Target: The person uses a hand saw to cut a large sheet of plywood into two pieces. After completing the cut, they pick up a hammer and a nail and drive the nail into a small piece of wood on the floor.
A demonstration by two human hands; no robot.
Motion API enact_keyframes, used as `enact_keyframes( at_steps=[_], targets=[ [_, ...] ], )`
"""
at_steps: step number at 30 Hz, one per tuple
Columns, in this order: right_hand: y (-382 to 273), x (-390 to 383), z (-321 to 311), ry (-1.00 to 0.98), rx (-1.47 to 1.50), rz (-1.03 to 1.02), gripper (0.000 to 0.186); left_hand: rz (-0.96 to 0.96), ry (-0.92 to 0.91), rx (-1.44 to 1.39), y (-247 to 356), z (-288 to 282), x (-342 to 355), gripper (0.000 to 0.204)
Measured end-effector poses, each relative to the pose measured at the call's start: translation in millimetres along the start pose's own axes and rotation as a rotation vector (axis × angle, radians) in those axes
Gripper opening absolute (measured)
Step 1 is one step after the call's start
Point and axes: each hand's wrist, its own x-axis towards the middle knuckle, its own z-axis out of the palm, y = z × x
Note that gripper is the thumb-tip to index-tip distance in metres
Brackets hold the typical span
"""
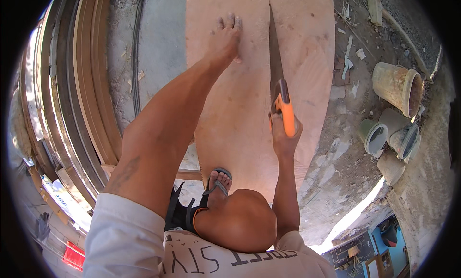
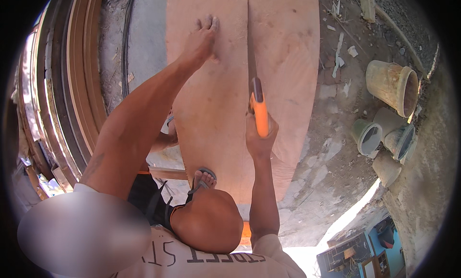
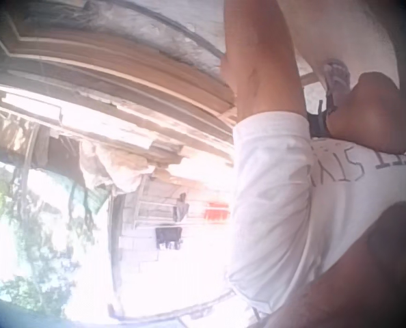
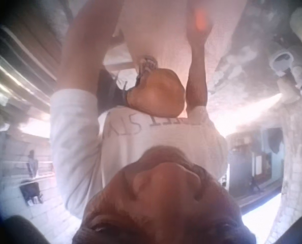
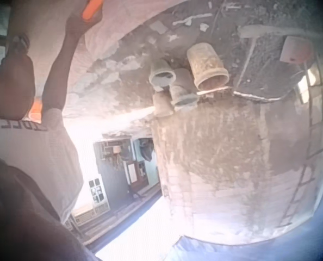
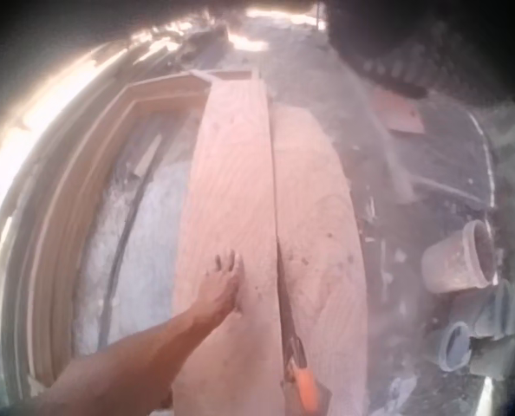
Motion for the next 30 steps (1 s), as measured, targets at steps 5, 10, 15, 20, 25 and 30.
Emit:
enact_keyframes(
  at_steps=[5, 10, 15, 20, 25, 30],
  targets=[
    [-13, 15, 16, -0.053, 0.0, 0.01, 0.009, 0.015, 0.029, -0.016, -25, 8, 5, 0.141],
    [19, -157, -37, 0.072, -0.189, 0.08, 0.043, 0.033, 0.035, 0.124, -13, 8, 1, 0.144],
    [-1, 26, 6, 0.001, -0.009, -0.002, 0.013, -0.003, -0.014, 0.018, 5, -2, 3, 0.14],
    [21, -29, -7, -0.032, 0.005, 0.057, 0.017, 0.008, 0.005, 0.012, -21, 9, 6, 0.142],
    [19, -166, -47, 0.007, -0.15, -0.023, 0.046, -0.007, 0.005, 0.044, -11, 9, -3, 0.142],
    [-26, 53, 12, -0.071, -0.024, 0.035, 0.009, 0.08, 0.084, 0.092, -1, 7, 5, 0.146]
  ],
)
